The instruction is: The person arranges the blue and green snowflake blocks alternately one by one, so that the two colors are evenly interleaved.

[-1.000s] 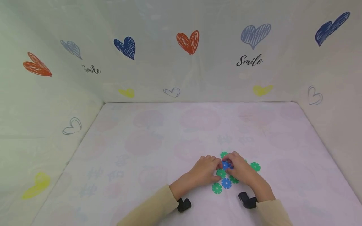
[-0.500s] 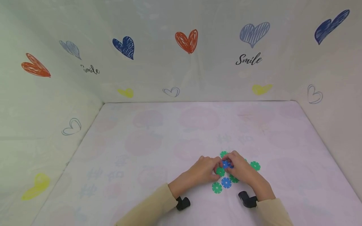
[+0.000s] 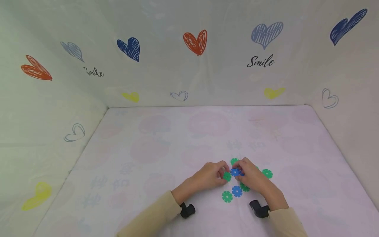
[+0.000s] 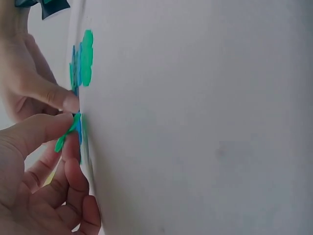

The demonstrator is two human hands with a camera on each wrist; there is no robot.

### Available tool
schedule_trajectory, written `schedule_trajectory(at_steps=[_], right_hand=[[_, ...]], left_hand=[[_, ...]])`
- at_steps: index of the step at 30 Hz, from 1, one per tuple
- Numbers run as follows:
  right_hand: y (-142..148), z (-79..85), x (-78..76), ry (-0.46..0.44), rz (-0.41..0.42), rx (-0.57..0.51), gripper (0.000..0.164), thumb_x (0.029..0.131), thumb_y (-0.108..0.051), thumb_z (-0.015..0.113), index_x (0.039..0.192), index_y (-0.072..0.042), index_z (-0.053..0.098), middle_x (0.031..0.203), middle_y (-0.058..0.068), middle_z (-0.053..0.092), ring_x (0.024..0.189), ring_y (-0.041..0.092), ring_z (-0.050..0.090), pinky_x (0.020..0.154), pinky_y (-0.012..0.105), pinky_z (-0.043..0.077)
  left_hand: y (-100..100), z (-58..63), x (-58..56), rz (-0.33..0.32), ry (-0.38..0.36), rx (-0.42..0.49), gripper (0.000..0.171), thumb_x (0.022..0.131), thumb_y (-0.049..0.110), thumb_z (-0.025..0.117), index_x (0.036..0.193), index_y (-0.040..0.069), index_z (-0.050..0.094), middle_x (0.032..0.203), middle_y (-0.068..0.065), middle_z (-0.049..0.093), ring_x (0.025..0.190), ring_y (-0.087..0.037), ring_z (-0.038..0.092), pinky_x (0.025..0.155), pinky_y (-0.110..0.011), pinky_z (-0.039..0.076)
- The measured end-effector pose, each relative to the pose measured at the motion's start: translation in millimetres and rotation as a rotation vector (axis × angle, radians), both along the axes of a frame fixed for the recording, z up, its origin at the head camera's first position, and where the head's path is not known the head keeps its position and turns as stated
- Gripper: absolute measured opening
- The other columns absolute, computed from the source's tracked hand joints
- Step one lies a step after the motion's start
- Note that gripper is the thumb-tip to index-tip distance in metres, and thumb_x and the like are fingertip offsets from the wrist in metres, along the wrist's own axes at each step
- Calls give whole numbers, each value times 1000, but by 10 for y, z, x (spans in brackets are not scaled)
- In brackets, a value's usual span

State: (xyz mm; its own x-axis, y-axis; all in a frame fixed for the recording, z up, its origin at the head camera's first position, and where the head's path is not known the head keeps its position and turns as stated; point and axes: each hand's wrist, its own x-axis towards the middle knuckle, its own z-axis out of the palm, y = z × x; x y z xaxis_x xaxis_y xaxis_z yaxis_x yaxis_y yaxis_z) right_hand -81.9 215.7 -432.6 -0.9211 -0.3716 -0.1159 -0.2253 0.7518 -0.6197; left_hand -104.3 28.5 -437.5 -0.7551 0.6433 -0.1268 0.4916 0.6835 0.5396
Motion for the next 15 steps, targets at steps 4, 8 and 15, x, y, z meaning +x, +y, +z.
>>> schedule_trajectory(at_steps=[4, 8, 15], right_hand=[[-2, -2, -1, -3, -7, 6, 31, 77, -3, 71, 104, 2, 58, 91, 5, 50, 76, 12, 43, 66, 22, 43], [3, -8, -5, -13, -15, 19, 31, 77, -5, 72, 105, 1, 59, 92, 5, 50, 77, 12, 43, 66, 22, 43], [9, 8, 0, -24, -2, 7, 32, 77, -5, 71, 106, 1, 58, 94, 6, 50, 79, 13, 43, 67, 24, 43]], left_hand=[[-110, 21, -73, 53, -98, 82, 24, 83, 22, 69, 104, 20, 56, 74, 11, 58, 65, 1, 49, 65, -14, 39], [-271, 16, -194, 100, -170, 197, 25, 83, 19, 69, 104, 17, 56, 76, 8, 58, 67, -1, 50, 63, -14, 41], [-619, 48, -445, 181, -162, 276, 25, 82, 14, 69, 103, 15, 57, 80, 4, 60, 70, -5, 52, 68, -18, 43]])
